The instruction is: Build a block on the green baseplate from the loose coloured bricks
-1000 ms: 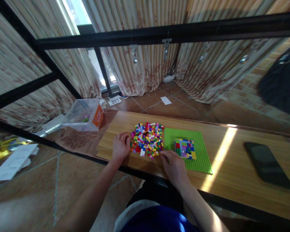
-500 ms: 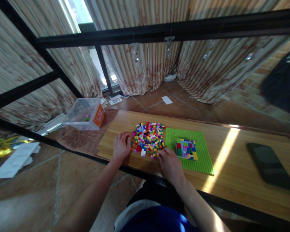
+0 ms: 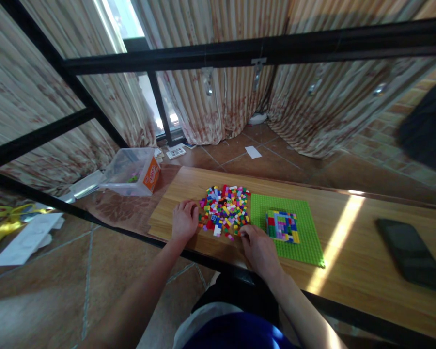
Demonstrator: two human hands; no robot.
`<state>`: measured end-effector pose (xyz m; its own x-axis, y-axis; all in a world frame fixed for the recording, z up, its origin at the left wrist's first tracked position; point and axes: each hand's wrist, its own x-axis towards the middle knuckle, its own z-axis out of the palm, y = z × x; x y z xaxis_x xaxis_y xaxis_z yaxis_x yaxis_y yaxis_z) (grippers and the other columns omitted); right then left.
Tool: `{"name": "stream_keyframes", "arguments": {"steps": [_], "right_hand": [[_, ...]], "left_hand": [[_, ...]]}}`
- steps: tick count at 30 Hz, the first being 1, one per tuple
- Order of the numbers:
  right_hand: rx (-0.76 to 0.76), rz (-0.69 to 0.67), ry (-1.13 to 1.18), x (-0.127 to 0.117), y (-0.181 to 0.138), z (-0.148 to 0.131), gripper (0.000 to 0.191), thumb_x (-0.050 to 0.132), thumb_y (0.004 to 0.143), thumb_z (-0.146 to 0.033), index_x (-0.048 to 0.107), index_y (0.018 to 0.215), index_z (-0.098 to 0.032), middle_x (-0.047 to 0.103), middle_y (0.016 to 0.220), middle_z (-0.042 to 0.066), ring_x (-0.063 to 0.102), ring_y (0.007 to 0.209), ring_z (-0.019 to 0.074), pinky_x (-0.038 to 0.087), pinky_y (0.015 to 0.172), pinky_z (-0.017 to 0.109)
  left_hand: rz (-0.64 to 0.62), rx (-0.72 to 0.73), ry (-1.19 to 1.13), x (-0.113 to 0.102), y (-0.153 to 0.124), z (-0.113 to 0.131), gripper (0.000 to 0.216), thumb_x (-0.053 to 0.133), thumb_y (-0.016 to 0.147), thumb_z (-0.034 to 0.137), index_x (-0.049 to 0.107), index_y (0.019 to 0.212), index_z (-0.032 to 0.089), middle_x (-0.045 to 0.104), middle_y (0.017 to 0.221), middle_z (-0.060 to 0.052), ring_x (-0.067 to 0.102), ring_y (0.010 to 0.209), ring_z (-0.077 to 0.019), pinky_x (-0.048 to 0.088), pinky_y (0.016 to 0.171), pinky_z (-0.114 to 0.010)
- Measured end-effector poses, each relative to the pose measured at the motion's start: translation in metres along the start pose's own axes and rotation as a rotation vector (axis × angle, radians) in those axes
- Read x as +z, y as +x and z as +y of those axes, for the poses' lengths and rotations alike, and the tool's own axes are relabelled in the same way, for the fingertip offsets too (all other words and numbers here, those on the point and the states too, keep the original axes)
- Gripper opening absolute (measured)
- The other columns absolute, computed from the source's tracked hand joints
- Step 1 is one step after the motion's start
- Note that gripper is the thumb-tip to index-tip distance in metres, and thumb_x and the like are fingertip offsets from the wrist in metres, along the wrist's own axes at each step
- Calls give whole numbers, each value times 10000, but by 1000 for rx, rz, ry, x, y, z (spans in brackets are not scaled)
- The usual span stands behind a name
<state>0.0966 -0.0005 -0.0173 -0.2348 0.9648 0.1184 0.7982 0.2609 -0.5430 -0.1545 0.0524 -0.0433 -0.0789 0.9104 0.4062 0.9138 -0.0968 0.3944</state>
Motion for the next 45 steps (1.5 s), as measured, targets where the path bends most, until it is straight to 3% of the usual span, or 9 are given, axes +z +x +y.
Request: {"name": "stream_keyframes", "arguments": {"steps": [6, 12, 21, 29, 32, 45], "right_hand": [[-11, 34, 89, -1, 0, 3, 224, 459, 906, -139, 667, 955, -206, 639, 951, 59, 599, 851, 178, 468, 775, 286], [-132, 101, -149, -3, -4, 0, 272, 437, 881, -60, 667, 958, -183, 612, 949, 106, 540, 917, 236, 462, 831, 347], [-235, -4, -229, -1, -4, -3, 282, 488, 876, -48, 677, 1023, -196, 630, 1020, 98, 547, 957, 229, 462, 852, 323], [-77, -77, 106, -3, 5, 4, 264, 447, 947, -192, 707, 928, -231, 653, 899, 32, 606, 762, 145, 456, 700, 246], [-45, -102, 112, 1, 8, 7, 269, 460, 937, -212, 722, 883, -238, 657, 880, 27, 606, 737, 141, 442, 682, 242], [15, 17, 121, 8, 8, 0, 292, 447, 907, -154, 697, 762, -198, 651, 833, 59, 588, 748, 162, 418, 663, 249]], "left_hand": [[-8, -9, -12, -1, 0, 0, 205, 479, 909, 273, 640, 997, 182, 640, 1100, -106, 579, 1019, -251, 461, 947, -421], [-7, -12, -9, -1, 0, 1, 209, 477, 909, 276, 642, 1000, 186, 641, 1090, -105, 579, 1022, -254, 461, 943, -421], [-9, -8, 0, -1, 0, 1, 217, 477, 909, 276, 642, 1009, 177, 641, 1095, -110, 577, 1013, -255, 464, 941, -425], [-4, -9, -8, 0, 0, 0, 212, 484, 904, 276, 642, 1012, 184, 643, 1082, -99, 580, 1008, -251, 469, 934, -417], [-8, -14, -3, 0, 0, 0, 215, 479, 906, 276, 643, 1009, 182, 643, 1089, -105, 574, 1015, -259, 464, 939, -425], [-9, -10, -3, -1, -1, 1, 207, 477, 908, 272, 640, 1003, 187, 641, 1078, -103, 580, 1018, -255, 463, 939, -420]]}}
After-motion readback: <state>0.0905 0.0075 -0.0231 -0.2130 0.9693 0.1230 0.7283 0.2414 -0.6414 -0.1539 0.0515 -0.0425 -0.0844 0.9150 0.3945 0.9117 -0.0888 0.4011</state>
